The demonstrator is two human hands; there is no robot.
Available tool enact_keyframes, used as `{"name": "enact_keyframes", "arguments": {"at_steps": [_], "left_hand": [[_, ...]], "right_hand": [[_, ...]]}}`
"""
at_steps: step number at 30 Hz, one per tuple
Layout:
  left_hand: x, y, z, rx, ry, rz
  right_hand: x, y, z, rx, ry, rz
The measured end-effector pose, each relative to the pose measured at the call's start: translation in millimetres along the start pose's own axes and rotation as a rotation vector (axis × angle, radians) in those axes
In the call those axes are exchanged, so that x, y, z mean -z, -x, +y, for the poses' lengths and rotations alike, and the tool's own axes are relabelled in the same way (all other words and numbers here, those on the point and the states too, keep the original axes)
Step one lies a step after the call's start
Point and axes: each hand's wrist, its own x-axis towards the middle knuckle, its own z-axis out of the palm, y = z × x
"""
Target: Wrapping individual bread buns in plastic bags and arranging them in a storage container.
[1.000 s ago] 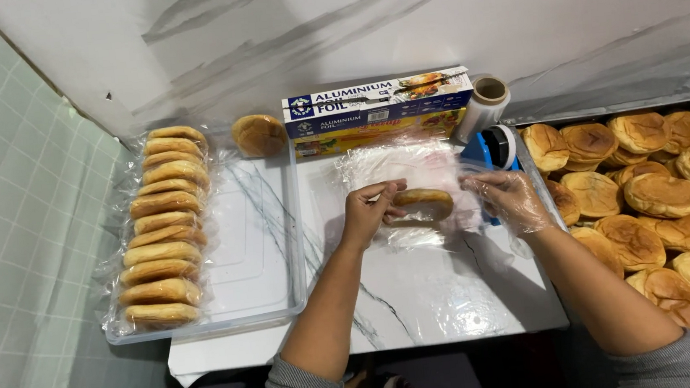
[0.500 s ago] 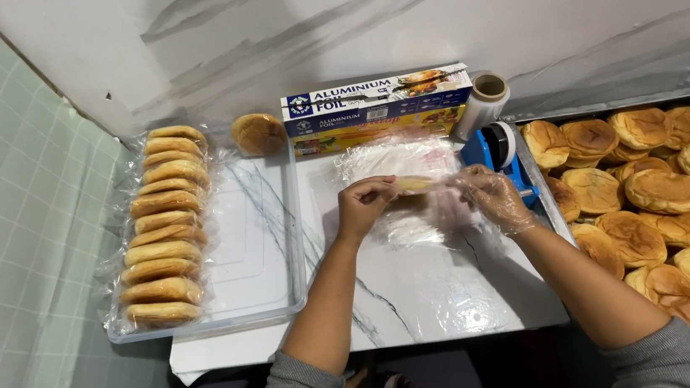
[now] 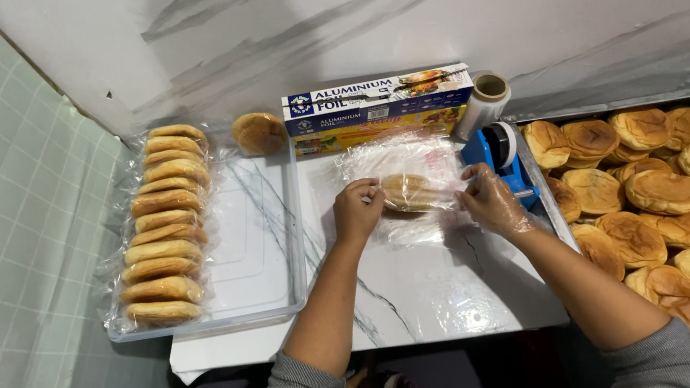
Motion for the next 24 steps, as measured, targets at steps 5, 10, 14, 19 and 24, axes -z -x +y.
{"name": "enact_keyframes", "arguments": {"at_steps": [5, 10, 14, 19, 24], "left_hand": [[-5.7, 1.1, -8.5, 0.092, -0.069, -0.093], [-9.9, 2.9, -5.9, 0.066, 0.018, -0.054], [-11.4, 5.5, -3.8, 0.034, 0.055, -0.043], [-16.5, 15.4, 9.5, -0.065, 0.121, -0.037], [-30.3, 36.4, 30.3, -0.269, 0.147, -0.031]], "right_hand": [[-2.6, 7.2, -14.6, -0.053, 0.407, -0.084], [-26.8, -12.6, 23.5, 0.892, 0.763, 0.284], [-36.8, 27.4, -36.0, 1.061, 0.565, 0.067], [-31.5, 34.1, -59.5, 0.885, 0.596, -0.096], [-24.6, 31.1, -68.0, 0.44, 0.499, -0.107]]}}
